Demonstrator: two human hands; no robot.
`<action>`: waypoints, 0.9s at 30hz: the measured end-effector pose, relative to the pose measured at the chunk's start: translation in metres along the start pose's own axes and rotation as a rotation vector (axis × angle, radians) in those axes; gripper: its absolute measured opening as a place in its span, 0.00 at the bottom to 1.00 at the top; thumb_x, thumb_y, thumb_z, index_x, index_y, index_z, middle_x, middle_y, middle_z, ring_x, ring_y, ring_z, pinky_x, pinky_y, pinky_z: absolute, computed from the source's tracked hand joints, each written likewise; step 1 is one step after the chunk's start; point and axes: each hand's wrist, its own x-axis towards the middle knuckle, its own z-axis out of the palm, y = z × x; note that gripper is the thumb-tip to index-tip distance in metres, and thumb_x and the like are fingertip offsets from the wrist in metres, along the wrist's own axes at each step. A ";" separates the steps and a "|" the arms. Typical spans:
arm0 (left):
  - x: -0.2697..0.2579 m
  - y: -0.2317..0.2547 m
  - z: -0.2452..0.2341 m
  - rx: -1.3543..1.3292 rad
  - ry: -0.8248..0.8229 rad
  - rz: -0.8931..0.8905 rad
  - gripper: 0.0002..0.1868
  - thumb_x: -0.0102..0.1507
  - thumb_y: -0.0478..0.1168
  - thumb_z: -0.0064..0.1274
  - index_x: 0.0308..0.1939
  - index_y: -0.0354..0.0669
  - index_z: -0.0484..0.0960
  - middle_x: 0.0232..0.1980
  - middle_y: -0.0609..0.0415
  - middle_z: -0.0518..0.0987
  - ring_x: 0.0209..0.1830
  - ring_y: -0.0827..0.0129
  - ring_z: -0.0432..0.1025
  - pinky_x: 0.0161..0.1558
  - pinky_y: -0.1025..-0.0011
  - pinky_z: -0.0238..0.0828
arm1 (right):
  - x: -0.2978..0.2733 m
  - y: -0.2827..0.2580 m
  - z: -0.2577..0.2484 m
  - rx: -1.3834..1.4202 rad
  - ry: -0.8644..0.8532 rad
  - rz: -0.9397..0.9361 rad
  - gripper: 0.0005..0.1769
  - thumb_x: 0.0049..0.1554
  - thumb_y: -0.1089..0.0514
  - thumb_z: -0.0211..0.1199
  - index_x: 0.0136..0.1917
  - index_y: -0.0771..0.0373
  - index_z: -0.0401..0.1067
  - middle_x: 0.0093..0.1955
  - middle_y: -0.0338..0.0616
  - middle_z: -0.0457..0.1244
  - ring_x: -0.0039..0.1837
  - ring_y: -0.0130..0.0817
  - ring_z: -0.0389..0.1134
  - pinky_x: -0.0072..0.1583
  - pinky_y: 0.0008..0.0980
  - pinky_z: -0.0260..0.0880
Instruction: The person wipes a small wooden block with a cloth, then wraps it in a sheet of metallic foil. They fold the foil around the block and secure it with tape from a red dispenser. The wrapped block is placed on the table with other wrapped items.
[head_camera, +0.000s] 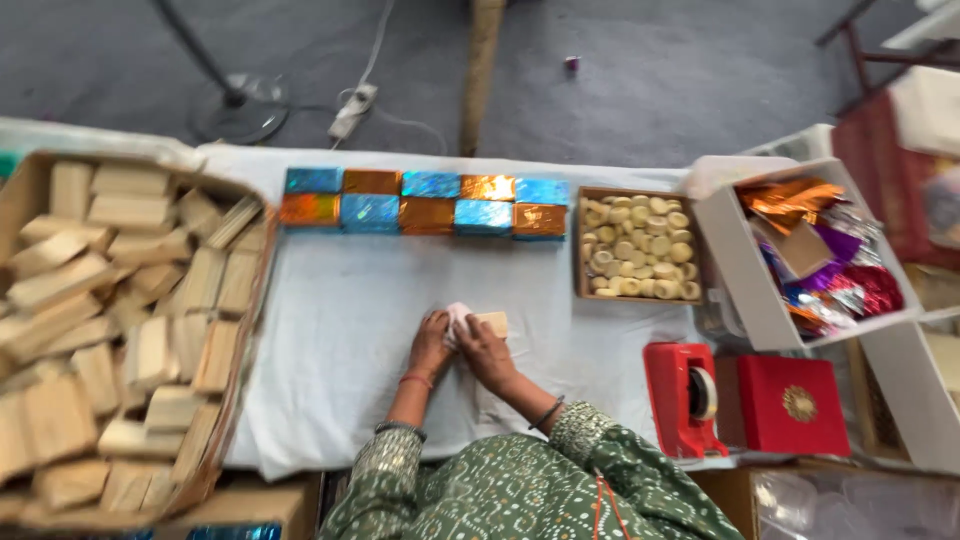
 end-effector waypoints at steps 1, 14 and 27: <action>0.001 0.008 -0.008 -0.006 -0.023 0.045 0.29 0.50 0.38 0.65 0.57 0.44 0.79 0.60 0.53 0.76 0.61 0.54 0.70 0.64 0.63 0.68 | 0.001 -0.001 -0.006 -0.023 0.028 0.036 0.31 0.54 0.58 0.65 0.71 0.54 0.67 0.72 0.56 0.59 0.62 0.54 0.66 0.54 0.44 0.75; 0.002 0.026 -0.023 0.000 -0.008 0.022 0.36 0.44 0.39 0.70 0.57 0.48 0.78 0.61 0.51 0.75 0.63 0.52 0.68 0.62 0.60 0.68 | -0.082 0.070 -0.097 0.100 0.048 0.532 0.25 0.54 0.53 0.68 0.65 0.52 0.71 0.67 0.50 0.59 0.66 0.53 0.63 0.62 0.47 0.69; -0.002 0.008 -0.008 0.009 0.006 -0.051 0.45 0.47 0.57 0.72 0.66 0.52 0.73 0.66 0.51 0.71 0.67 0.55 0.65 0.65 0.60 0.66 | -0.075 0.193 -0.309 0.385 0.419 0.647 0.10 0.66 0.52 0.62 0.52 0.59 0.78 0.50 0.38 0.70 0.46 0.26 0.72 0.46 0.26 0.75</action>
